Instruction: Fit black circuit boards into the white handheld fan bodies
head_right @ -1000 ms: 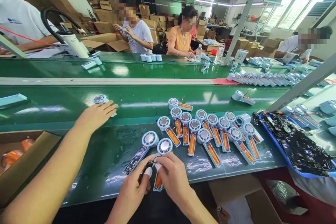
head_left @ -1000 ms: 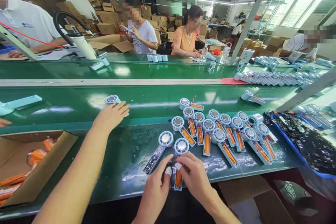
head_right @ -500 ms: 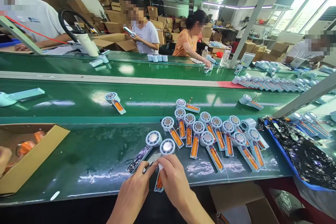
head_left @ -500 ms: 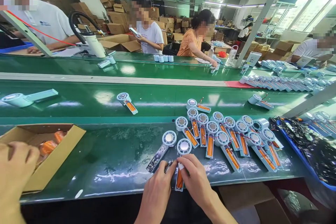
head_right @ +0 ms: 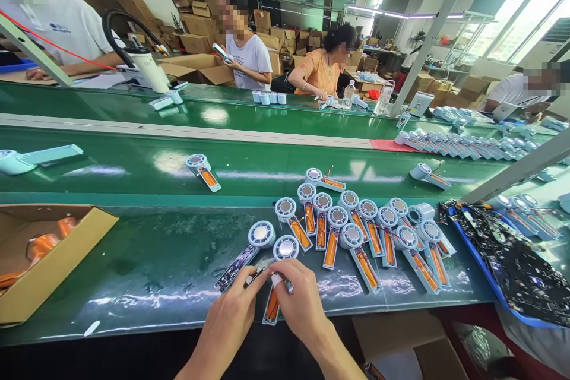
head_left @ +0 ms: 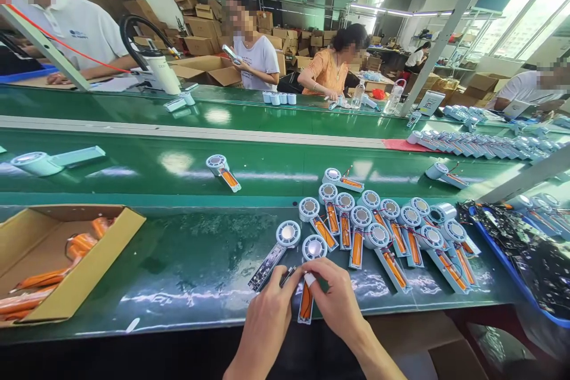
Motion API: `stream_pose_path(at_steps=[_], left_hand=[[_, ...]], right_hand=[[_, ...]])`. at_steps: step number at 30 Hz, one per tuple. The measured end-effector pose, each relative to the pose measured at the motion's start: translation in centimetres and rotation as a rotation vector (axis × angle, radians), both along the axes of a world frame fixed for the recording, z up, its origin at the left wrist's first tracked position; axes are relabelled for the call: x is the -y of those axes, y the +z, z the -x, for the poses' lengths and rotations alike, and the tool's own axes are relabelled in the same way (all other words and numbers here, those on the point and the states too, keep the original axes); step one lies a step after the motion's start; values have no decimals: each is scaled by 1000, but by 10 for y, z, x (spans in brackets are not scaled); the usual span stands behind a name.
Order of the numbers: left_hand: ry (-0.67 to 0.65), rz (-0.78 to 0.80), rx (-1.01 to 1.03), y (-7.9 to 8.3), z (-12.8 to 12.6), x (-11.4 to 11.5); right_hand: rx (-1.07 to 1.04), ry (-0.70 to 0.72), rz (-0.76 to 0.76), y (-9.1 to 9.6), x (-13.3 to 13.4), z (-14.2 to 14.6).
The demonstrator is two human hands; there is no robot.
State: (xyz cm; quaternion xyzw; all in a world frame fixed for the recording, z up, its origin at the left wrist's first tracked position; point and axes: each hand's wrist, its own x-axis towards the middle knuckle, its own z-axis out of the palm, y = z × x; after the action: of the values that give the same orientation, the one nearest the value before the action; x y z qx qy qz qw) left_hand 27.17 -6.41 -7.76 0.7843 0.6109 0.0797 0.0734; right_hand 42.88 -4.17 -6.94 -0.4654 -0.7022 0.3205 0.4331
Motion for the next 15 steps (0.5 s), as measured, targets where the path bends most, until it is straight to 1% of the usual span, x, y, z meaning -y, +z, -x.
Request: stream_pose_path(at_steps=[3,6,9,10,12,15], left_hand=[[-10,-34,-37,0,-3,0],[-43,-103,-76,-2,-5,2],[-85,-195,-82,-7,-3,4],[-101,-220,-74,-10,-2,4],[-116,-245,-38,-15,0,3],[-77,-235,113,-22,4,3]], right_hand=[[67,-40,-48,-6,2,1],[181,-69,-181,-10,4,2],[317,-85,-300,-8,6,3],[355,-88,-311,-7,7,4],[402,-103,-286,-6,6,4],[355,-115,-184,-7,5,3]])
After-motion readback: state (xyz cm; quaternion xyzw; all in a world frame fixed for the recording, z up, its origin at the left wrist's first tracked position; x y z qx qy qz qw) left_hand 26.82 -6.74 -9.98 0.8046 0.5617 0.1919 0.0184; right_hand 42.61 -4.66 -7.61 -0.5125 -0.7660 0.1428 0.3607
